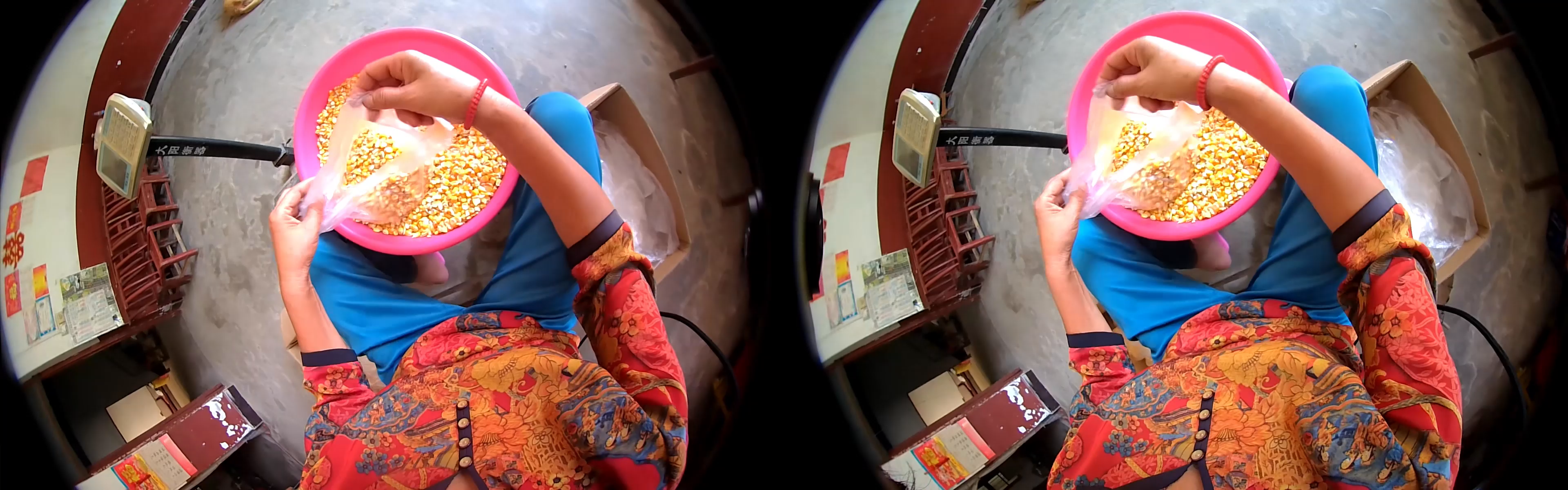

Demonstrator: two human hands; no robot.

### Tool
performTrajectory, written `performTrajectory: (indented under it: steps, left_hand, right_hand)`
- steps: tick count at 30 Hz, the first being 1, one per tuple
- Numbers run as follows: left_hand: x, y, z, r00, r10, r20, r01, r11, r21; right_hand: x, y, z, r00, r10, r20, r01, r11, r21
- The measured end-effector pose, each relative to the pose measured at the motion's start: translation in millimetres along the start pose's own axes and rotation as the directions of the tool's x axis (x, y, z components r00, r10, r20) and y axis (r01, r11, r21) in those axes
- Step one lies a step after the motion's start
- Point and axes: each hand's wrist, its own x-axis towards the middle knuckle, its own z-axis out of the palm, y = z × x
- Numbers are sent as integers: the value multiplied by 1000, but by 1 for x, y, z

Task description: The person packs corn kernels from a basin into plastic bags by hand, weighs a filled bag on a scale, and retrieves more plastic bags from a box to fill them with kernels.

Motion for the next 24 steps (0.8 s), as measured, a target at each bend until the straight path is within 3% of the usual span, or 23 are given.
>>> performTrajectory:
  steps: [1, 2, 3, 5, 6, 7, 9, 10, 11, 12, 13, 15, 16, 17, 18, 19, 21, 22, 23, 24]
  left_hand:
    - [1, -2, -4, 998, 46, -41, -39, 987, 153]
    - [1, 7, -5, 989, 101, -112, -78, 977, 196]
    - [1, 15, -7, 988, 104, -112, -80, 977, 198]
    - [1, 32, -13, 954, 125, -271, -93, 987, 128]
    - [-3, 57, -5, 947, -12, -321, -2, 999, -45]
    - [-3, 59, -8, 946, -13, -323, -1, 999, -43]
    - [0, 61, -21, 955, -83, -285, -21, 938, -346]
    - [-1, 59, -29, 972, -116, -203, 15, 898, -440]
    - [-2, 62, -30, 973, -114, -202, 14, 898, -439]
    - [-4, 68, -31, 977, -133, -165, 24, 843, -538]
    - [-7, 73, -32, 981, -149, -124, 38, 776, -629]
    - [-13, 85, -30, 993, -107, -54, 38, 708, -705]
    - [-17, 92, -27, 996, -74, -52, 12, 671, -741]
    - [-19, 97, -25, 998, -41, -53, -15, 631, -776]
    - [-18, 97, -28, 995, 74, 69, 13, 581, -814]
    - [-18, 99, -23, 995, 75, 68, 12, 580, -814]
    - [-18, 117, 5, 1000, -1, -25, -18, 686, -727]
    - [-15, 118, 15, 999, 39, 30, -3, 663, -748]
    - [-11, 121, 27, 994, 63, 87, 16, 710, -704]
    - [-7, 121, 36, 989, 76, 129, 36, 716, -697]
  right_hand:
    - [-4, -6, -1, 999, -36, 41, 28, 984, 174]
    - [-7, -9, -3, 994, -78, 75, 48, 938, 343]
    - [-8, -10, -5, 994, -81, 74, 51, 938, 342]
    - [-8, -8, -8, 991, -131, 4, 130, 981, 143]
    - [-8, -7, -10, 991, -133, 5, 131, 981, 144]
    - [-8, -5, -13, 966, -250, -65, 244, 966, -90]
    - [-8, 0, -21, 858, -501, -113, 368, 754, -544]
    - [-5, 13, -23, 782, -617, -90, 420, 628, -656]
    - [-6, 11, -25, 781, -618, -91, 420, 627, -656]
    - [-9, 9, -28, 927, -375, 4, 289, 707, -645]
    - [-11, 8, -29, 990, -97, 101, 140, 748, -648]
    - [-12, 6, -28, 979, -168, 117, 205, 795, -571]
    - [-15, 3, -26, 986, -159, 43, 162, 981, -102]
    - [-16, -3, -27, 993, -116, -17, 113, 912, 395]
    - [-16, -5, -33, 962, -272, 22, 232, 858, 458]
    - [-18, -10, -31, 962, -272, 22, 233, 859, 457]
    - [-23, -24, -20, 950, -279, -141, 312, 820, 480]
    - [-17, -19, -15, 922, -371, -113, 384, 826, 413]
    - [-23, -26, -4, 945, -316, -83, 323, 863, 388]
    - [-16, -19, 4, 908, -418, -40, 411, 865, 289]
